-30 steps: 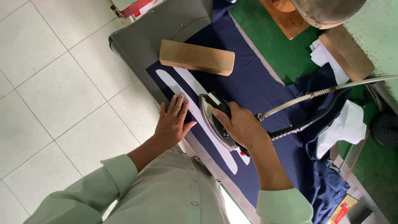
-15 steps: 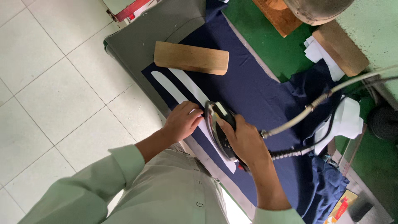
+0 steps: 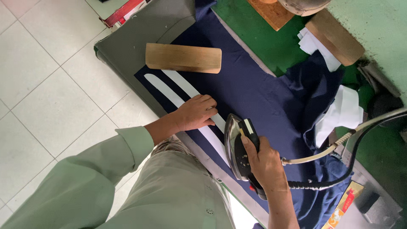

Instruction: The person irons a dark blue garment on a padded ironing board. They use a steam iron in their right hand and a wooden pressing block in their left hand to smooth the fabric and press seams. The person repeatedly moves the iron and the block along the garment to ensure it is flat.

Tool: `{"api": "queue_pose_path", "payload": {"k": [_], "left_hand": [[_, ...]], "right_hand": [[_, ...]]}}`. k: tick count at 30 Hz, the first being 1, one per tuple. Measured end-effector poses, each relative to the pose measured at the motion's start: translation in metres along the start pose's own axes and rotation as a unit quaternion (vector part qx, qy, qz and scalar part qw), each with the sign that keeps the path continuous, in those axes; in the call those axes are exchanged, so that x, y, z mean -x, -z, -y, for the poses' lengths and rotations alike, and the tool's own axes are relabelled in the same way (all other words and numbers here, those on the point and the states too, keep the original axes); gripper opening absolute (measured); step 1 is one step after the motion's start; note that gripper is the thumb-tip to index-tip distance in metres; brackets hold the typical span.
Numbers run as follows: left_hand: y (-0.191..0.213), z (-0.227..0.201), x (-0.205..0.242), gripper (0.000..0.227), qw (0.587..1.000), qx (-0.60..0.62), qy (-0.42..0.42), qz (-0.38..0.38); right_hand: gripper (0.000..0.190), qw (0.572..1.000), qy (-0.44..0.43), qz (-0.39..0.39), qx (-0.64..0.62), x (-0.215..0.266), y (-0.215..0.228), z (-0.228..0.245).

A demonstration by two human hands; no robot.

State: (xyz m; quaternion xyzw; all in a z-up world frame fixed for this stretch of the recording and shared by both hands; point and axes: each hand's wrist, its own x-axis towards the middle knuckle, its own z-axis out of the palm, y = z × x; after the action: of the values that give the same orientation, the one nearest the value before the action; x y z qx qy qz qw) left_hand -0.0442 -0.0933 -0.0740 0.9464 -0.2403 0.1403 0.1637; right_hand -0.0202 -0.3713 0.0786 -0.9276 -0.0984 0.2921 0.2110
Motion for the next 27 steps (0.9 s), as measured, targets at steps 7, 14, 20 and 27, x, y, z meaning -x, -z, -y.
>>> {"api": "queue_pose_path", "payload": {"k": [7, 14, 20, 27], "left_hand": [[-0.005, -0.004, -0.019, 0.045, 0.998, -0.013, -0.047, 0.044], [-0.002, -0.009, -0.025, 0.044, 0.996, -0.011, -0.078, 0.047], [-0.005, -0.011, -0.026, 0.037, 0.994, -0.023, -0.101, 0.037], [-0.006, -0.013, -0.017, 0.029, 0.997, -0.014, -0.08, 0.006]], "right_hand": [[0.054, 1.0, -0.025, 0.005, -0.015, 0.011, -0.001, -0.016], [0.054, 0.999, -0.043, 0.015, -0.016, 0.015, 0.001, -0.018], [0.054, 0.998, -0.05, 0.014, -0.018, 0.017, 0.004, -0.011], [0.053, 0.999, -0.037, 0.021, 0.0, 0.019, 0.002, -0.015]]}}
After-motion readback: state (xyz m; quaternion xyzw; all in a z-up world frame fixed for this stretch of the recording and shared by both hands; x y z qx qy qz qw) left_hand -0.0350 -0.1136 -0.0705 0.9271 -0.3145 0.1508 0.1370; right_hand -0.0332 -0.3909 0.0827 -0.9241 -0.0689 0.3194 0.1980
